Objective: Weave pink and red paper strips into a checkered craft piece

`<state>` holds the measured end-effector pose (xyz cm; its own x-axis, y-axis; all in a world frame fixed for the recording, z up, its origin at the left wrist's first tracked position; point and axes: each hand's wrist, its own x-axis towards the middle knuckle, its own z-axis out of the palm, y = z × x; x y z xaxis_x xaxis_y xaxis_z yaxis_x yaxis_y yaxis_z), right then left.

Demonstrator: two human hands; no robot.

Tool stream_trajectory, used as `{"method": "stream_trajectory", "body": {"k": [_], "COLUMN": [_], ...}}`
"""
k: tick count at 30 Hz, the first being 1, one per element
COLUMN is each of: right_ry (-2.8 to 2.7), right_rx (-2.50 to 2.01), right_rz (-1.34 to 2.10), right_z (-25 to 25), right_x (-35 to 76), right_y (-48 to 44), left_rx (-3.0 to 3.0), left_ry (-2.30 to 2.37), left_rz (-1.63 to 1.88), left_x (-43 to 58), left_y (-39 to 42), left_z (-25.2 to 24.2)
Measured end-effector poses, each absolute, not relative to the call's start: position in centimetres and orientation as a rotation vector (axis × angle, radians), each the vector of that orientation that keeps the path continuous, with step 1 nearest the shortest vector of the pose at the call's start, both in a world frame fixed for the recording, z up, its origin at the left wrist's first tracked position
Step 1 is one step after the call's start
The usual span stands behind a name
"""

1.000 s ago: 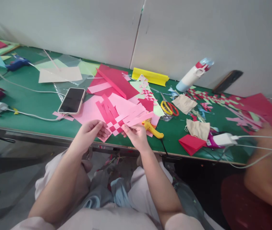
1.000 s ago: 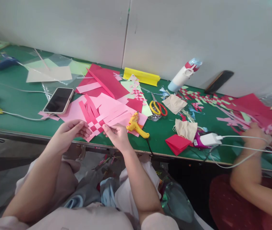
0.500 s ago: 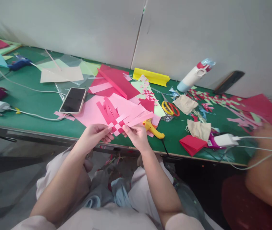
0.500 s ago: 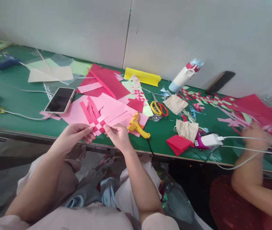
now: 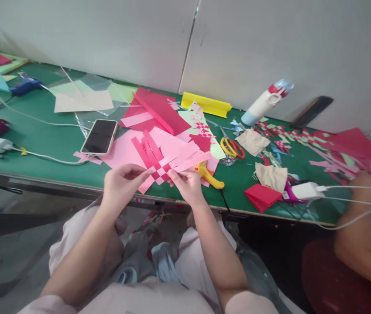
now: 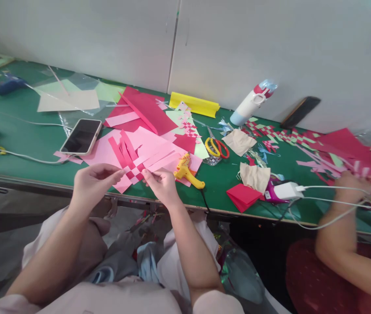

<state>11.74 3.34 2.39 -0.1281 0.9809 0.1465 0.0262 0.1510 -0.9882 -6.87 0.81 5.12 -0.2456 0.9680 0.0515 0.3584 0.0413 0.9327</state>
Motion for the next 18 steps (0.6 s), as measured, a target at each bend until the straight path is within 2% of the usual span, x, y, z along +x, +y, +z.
{"method": "stream_trajectory", "body": {"k": [5, 9, 18], "right_ry": [-1.435, -1.460, -1.415], "right_rx": [-1.097, -1.067, -1.067], "right_rz": [1.168, 1.170, 1.177], "right_z": [2.1, 2.0, 2.3], "right_x": [11.5, 11.4, 11.5], "right_y": [3.2, 3.0, 3.2], "left_rx": [1.207, 1.074, 1.058], "left_ry": [1.576, 1.383, 1.255], "left_rz": [1.029, 1.079, 1.168], "left_x": [-6.2, -6.3, -6.5], "left_y": [1.0, 1.3, 1.6], "left_z": [4.7, 4.3, 4.0]}}
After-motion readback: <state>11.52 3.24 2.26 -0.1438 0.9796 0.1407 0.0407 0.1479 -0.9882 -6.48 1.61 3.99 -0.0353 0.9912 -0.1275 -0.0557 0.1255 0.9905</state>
